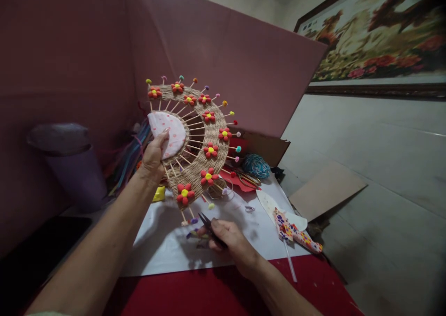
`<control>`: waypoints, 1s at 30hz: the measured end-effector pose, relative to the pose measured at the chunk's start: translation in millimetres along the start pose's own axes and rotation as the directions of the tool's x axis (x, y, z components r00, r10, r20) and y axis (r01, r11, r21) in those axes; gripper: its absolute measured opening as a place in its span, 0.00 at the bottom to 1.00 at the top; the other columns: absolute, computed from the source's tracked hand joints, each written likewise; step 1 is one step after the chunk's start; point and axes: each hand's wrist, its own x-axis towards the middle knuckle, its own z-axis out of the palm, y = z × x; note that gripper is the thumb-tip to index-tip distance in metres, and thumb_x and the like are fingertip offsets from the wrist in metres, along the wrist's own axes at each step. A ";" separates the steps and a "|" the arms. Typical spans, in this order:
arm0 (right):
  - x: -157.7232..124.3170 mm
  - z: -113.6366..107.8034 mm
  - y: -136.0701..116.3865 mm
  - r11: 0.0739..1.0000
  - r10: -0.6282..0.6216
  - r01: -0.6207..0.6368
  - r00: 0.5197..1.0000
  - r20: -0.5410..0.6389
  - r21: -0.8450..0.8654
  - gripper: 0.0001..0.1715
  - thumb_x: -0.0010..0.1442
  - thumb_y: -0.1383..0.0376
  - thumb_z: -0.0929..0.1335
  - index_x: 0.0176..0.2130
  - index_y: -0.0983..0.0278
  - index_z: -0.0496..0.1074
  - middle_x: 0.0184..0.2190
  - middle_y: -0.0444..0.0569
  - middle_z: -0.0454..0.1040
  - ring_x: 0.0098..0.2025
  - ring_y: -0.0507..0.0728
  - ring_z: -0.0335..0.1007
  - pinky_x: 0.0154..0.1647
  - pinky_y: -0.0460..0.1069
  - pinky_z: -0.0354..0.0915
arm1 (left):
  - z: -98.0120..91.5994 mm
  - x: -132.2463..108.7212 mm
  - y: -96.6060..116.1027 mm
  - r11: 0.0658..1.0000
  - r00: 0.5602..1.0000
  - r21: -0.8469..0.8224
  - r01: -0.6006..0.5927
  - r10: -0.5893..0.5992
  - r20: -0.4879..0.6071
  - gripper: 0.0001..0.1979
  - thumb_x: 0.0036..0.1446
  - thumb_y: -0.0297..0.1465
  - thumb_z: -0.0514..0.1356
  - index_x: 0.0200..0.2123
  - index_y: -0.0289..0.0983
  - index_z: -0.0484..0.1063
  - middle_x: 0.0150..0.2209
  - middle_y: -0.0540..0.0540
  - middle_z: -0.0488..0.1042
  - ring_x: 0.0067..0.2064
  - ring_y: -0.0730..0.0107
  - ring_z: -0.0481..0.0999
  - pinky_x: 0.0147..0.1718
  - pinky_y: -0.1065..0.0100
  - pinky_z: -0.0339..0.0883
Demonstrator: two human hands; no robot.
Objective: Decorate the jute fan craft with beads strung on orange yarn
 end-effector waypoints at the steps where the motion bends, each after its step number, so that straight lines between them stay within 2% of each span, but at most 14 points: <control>1: 0.0 0.2 0.5 1.000 0.000 0.000 1.000 -0.004 0.002 0.35 0.53 0.41 0.65 0.37 0.70 0.75 0.16 0.38 0.57 0.17 0.44 0.42 0.18 0.43 0.38 | 0.5 -1.6 0.3 1.000 0.999 -0.006 0.027 -0.027 0.031 0.06 0.54 0.26 0.56 0.31 0.34 0.73 0.22 0.46 0.77 0.34 0.59 0.80 0.35 0.64 0.77; 3: 0.1 0.8 1.3 1.000 0.010 -0.010 1.000 -0.019 0.000 0.34 0.52 0.41 0.66 0.36 0.71 0.75 0.16 0.39 0.59 0.17 0.44 0.44 0.18 0.43 0.39 | 1.4 -4.6 0.9 0.997 0.994 -0.017 0.075 -0.073 0.084 0.06 0.55 0.26 0.56 0.31 0.34 0.73 0.22 0.46 0.78 0.34 0.60 0.80 0.35 0.63 0.77; 7: -0.3 2.2 0.7 0.999 0.049 -0.049 0.998 -0.034 0.004 0.33 0.50 0.42 0.67 0.34 0.70 0.76 0.18 0.40 0.61 0.18 0.44 0.45 0.18 0.43 0.39 | 2.9 -8.8 1.7 0.997 0.992 0.006 0.077 -0.077 0.096 0.05 0.56 0.27 0.57 0.31 0.36 0.73 0.24 0.47 0.79 0.35 0.59 0.80 0.36 0.59 0.76; 12: 0.4 2.9 0.0 1.000 0.016 -0.017 0.999 0.029 0.011 0.34 0.50 0.41 0.67 0.33 0.70 0.76 0.18 0.40 0.61 0.17 0.44 0.44 0.18 0.44 0.38 | 2.6 -7.8 -0.6 0.996 0.990 -0.013 0.084 -0.082 0.111 0.06 0.56 0.27 0.56 0.32 0.34 0.73 0.25 0.45 0.78 0.37 0.59 0.79 0.38 0.60 0.75; 19: 1.4 3.3 -0.2 1.000 0.028 -0.028 0.999 0.029 0.004 0.32 0.50 0.43 0.67 0.32 0.70 0.77 0.18 0.41 0.60 0.18 0.44 0.45 0.19 0.45 0.37 | 1.1 -4.9 -5.0 0.998 0.992 -0.038 0.058 -0.053 0.115 0.06 0.54 0.27 0.57 0.33 0.34 0.74 0.30 0.42 0.79 0.39 0.59 0.79 0.38 0.64 0.76; 24: 3.1 3.6 0.6 0.999 0.031 -0.031 1.000 -0.003 0.010 0.33 0.49 0.42 0.68 0.31 0.71 0.77 0.17 0.41 0.62 0.18 0.45 0.47 0.20 0.44 0.39 | 2.1 -4.5 -5.1 0.999 0.995 -0.028 0.038 -0.035 0.097 0.06 0.54 0.26 0.56 0.30 0.35 0.73 0.28 0.44 0.78 0.39 0.59 0.79 0.39 0.63 0.76; 30: 4.4 2.5 0.6 1.000 0.013 -0.013 1.000 0.001 0.023 0.36 0.48 0.41 0.68 0.33 0.72 0.77 0.13 0.39 0.59 0.17 0.45 0.44 0.20 0.45 0.38 | 2.0 -3.7 -4.8 0.999 0.997 -0.045 0.023 -0.020 0.073 0.06 0.53 0.25 0.56 0.30 0.34 0.73 0.29 0.42 0.79 0.39 0.60 0.79 0.40 0.64 0.75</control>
